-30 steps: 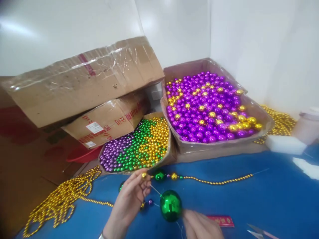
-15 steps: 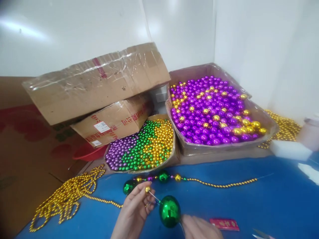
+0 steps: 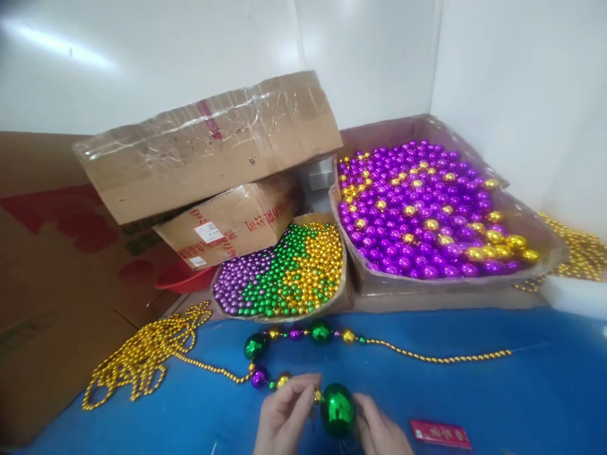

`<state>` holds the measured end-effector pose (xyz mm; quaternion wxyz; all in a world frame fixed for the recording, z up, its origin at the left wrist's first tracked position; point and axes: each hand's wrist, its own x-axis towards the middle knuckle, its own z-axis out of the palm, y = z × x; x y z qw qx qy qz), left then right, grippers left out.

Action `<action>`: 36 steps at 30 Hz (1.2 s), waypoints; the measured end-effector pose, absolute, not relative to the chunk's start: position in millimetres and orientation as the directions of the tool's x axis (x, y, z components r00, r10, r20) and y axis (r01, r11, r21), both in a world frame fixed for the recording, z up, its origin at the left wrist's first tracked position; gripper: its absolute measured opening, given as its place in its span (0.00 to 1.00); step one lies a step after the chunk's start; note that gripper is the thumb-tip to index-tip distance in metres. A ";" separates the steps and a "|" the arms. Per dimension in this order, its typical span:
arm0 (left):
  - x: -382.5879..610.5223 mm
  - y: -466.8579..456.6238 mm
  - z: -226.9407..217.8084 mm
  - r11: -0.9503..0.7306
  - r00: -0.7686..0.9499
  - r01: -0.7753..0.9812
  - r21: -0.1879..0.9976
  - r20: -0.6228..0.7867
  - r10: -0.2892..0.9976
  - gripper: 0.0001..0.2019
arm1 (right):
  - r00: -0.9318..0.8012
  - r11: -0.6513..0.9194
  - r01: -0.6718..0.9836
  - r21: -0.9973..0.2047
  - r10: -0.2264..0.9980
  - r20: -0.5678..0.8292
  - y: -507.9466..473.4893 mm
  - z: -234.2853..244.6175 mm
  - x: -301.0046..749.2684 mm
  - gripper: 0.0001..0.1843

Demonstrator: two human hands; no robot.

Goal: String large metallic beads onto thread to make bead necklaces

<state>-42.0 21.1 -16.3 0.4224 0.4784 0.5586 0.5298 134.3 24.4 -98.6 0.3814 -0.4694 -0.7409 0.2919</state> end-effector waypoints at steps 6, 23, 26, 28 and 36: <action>-45.1 29.3 0.6 -0.257 0.055 0.426 0.868 0.258 0.964 0.08 | -0.282 0.412 0.522 -0.746 0.910 0.305 29.1 -79.8 157.8 0.17; -13.8 32.8 17.1 -0.416 0.108 0.361 0.834 0.406 0.907 0.07 | -0.388 0.517 0.300 -0.801 0.834 0.393 42.3 -68.4 147.1 0.15; -11.3 34.7 20.6 -0.387 0.084 0.378 0.841 0.385 0.919 0.06 | -0.405 0.510 0.297 -0.807 0.833 0.378 41.9 -68.4 150.2 0.14; -11.0 36.1 24.0 -0.392 0.094 0.364 0.845 0.386 0.918 0.06 | -0.407 0.503 0.289 -0.815 0.835 0.371 41.8 -69.0 151.2 0.13; -8.6 27.9 -40.2 -0.456 0.346 0.561 0.691 0.304 0.887 0.32 | -0.283 0.272 0.260 -0.927 0.939 0.196 38.2 -62.8 154.5 0.11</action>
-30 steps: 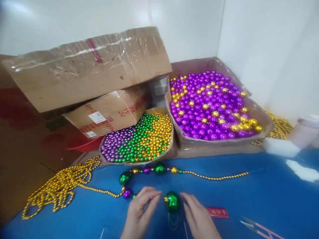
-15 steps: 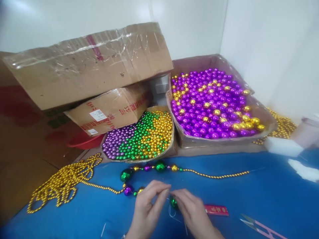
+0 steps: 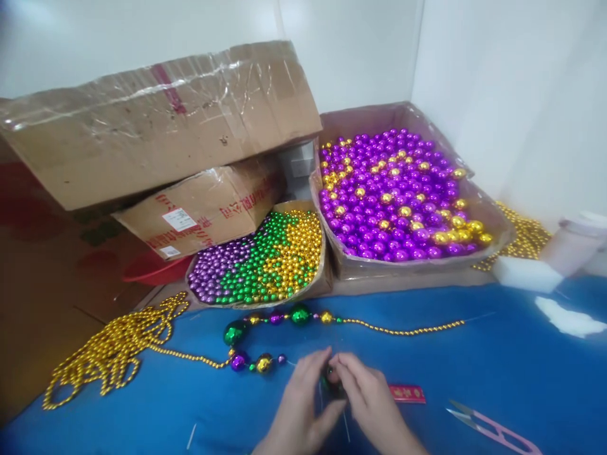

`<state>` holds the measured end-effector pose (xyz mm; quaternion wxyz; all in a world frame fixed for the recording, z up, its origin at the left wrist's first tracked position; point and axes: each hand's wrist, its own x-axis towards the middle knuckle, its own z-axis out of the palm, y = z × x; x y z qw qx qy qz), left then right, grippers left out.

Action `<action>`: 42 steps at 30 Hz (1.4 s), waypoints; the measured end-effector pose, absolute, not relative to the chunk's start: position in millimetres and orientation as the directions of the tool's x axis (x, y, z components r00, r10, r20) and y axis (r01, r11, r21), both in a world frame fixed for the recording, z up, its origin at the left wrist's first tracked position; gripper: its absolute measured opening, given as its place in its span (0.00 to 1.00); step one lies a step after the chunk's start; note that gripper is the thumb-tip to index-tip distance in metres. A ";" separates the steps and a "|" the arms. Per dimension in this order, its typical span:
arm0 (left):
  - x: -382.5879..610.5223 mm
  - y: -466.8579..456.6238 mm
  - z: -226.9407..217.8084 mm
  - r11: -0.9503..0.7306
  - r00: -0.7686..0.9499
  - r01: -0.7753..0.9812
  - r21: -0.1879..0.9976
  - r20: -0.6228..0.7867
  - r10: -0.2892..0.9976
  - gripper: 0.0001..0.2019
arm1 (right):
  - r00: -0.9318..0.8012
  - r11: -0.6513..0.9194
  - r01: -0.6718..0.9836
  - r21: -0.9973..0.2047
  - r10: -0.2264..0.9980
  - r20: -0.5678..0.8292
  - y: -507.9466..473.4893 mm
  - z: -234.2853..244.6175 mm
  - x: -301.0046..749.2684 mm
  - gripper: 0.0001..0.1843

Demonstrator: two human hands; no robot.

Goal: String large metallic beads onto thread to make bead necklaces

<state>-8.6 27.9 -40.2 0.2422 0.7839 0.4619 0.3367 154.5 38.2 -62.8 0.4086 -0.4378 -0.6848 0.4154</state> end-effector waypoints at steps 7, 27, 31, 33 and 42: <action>14.2 36.1 -66.8 -0.461 0.413 0.731 0.504 0.211 0.886 0.26 | -0.188 0.128 0.235 -0.964 0.979 0.084 32.3 -68.4 171.0 0.16; -67.2 42.4 -67.9 -0.443 0.380 0.830 0.339 0.239 0.894 0.25 | 0.336 0.136 -0.293 -0.946 0.942 0.031 41.9 -11.9 227.9 0.12; -80.5 41.7 -64.1 -0.446 0.388 0.849 0.284 0.237 0.890 0.23 | 0.380 0.158 -0.317 -0.935 0.925 0.027 42.3 -13.2 235.5 0.11; -88.3 42.4 -62.3 -0.440 0.387 0.863 0.247 0.234 0.892 0.23 | 0.439 0.222 -0.325 -0.919 0.896 0.061 43.0 -13.4 240.8 0.09; -135.9 57.7 -53.5 -0.431 0.402 0.895 0.114 0.212 0.891 0.22 | 0.550 0.342 -0.272 -0.900 0.822 0.146 44.8 -0.3 268.5 0.07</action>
